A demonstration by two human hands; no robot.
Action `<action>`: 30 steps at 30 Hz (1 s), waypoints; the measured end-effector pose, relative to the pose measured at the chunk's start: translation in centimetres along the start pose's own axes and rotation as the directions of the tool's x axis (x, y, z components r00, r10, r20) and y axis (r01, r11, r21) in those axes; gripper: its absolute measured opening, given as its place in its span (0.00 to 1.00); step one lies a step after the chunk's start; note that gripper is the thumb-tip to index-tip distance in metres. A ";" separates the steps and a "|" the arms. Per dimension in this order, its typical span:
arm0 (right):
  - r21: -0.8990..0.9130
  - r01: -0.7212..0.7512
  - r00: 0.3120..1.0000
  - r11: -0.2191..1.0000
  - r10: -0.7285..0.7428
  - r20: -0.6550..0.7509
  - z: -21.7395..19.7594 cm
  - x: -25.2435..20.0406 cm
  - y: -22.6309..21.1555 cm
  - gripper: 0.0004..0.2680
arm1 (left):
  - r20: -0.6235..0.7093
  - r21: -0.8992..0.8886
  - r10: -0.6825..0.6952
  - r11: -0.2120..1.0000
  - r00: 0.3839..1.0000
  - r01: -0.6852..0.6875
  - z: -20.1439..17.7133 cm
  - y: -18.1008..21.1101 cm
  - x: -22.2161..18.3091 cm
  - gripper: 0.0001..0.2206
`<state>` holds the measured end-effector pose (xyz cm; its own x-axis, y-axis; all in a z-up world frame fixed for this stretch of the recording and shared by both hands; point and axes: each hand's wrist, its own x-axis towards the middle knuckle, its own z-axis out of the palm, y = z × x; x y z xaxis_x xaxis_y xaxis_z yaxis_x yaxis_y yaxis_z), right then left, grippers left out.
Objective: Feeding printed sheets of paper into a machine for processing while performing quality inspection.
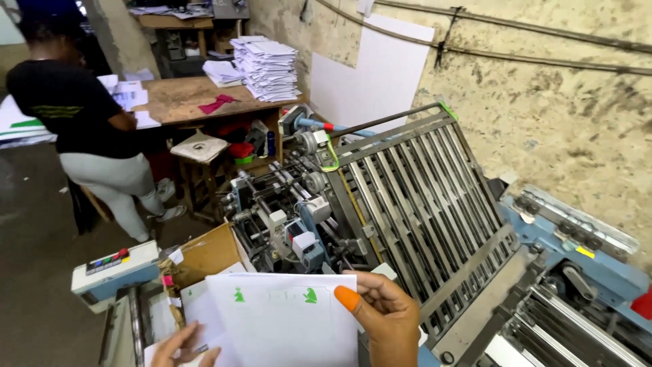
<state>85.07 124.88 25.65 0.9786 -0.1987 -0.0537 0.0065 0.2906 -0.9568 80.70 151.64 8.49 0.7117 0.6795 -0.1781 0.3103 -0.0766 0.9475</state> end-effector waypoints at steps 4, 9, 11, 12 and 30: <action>-0.073 0.034 0.999 0.997 -0.035 -0.015 0.6 -0.4 1.8 0.10 | -0.033 0.450 0.486 0.788 0.874 -0.421 2.4 1.2 -2.7 0.11; 0.061 0.211 0.954 0.976 -0.219 0.203 0.6 -0.5 4.1 0.06 | 0.075 -0.051 0.855 0.517 0.513 -0.855 4.6 11.9 -11.9 0.17; 0.131 0.251 0.918 0.959 -0.279 0.283 -0.1 0.7 5.8 0.08 | 0.122 -0.059 0.744 0.667 0.657 -0.743 4.6 13.1 -12.7 0.17; 0.204 0.287 0.873 0.936 -0.344 0.346 -0.5 1.3 6.7 0.10 | 0.178 -0.067 0.610 0.790 0.772 -0.609 4.7 13.8 -13.1 0.17; 0.232 0.289 0.816 0.929 -0.365 0.448 0.3 2.0 5.8 0.08 | 0.171 -0.531 0.400 0.808 0.901 -0.258 6.2 11.9 -9.7 0.11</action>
